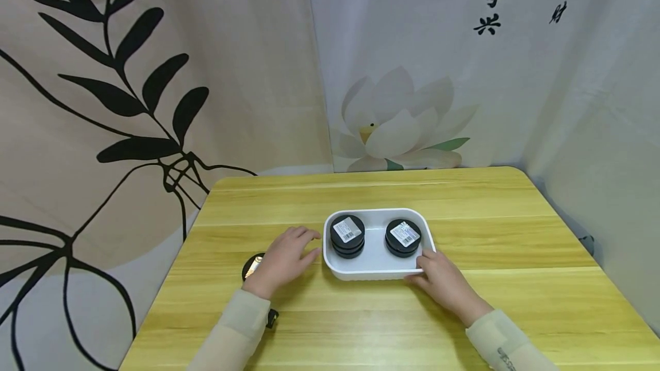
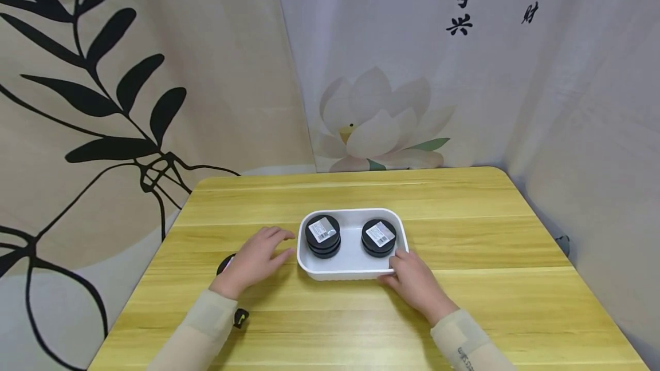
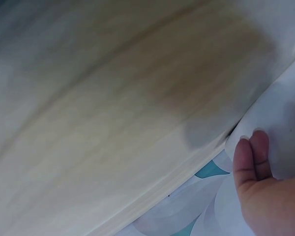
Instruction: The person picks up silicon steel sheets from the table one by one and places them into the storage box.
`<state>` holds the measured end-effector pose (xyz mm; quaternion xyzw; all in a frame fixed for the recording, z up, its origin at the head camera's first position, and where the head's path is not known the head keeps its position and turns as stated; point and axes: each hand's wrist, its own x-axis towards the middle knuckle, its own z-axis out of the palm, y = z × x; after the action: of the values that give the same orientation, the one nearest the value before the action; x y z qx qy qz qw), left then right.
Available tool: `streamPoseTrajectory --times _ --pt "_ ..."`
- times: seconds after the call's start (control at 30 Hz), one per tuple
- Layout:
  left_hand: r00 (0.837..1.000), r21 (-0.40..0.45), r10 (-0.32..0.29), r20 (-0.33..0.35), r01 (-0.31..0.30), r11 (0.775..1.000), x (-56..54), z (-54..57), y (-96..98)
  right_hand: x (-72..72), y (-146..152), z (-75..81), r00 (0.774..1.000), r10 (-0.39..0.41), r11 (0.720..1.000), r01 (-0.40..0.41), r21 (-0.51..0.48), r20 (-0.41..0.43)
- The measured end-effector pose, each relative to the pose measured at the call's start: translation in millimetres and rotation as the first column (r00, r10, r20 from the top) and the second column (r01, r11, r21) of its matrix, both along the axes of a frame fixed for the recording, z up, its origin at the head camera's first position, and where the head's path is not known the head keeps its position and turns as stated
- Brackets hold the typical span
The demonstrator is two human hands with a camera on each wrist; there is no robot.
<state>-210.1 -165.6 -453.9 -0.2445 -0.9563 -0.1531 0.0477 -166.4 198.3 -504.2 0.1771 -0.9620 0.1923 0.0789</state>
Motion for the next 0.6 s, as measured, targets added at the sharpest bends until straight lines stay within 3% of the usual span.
streamPoseTrajectory --times 0.27,0.6 --pt "1.0 0.008 0.004 0.013 -0.004 1.0 2.5 -0.9 -4.5 1.4 -1.0 2.9 1.0 -0.001 1.0 0.001 -0.007 0.004" --pt "1.0 0.011 0.013 -0.01 -0.013 1.0 3.4 -5.0 -7.9 2.8 -0.3 3.1 0.999 0.016 1.0 -0.017 -0.026 -0.05"
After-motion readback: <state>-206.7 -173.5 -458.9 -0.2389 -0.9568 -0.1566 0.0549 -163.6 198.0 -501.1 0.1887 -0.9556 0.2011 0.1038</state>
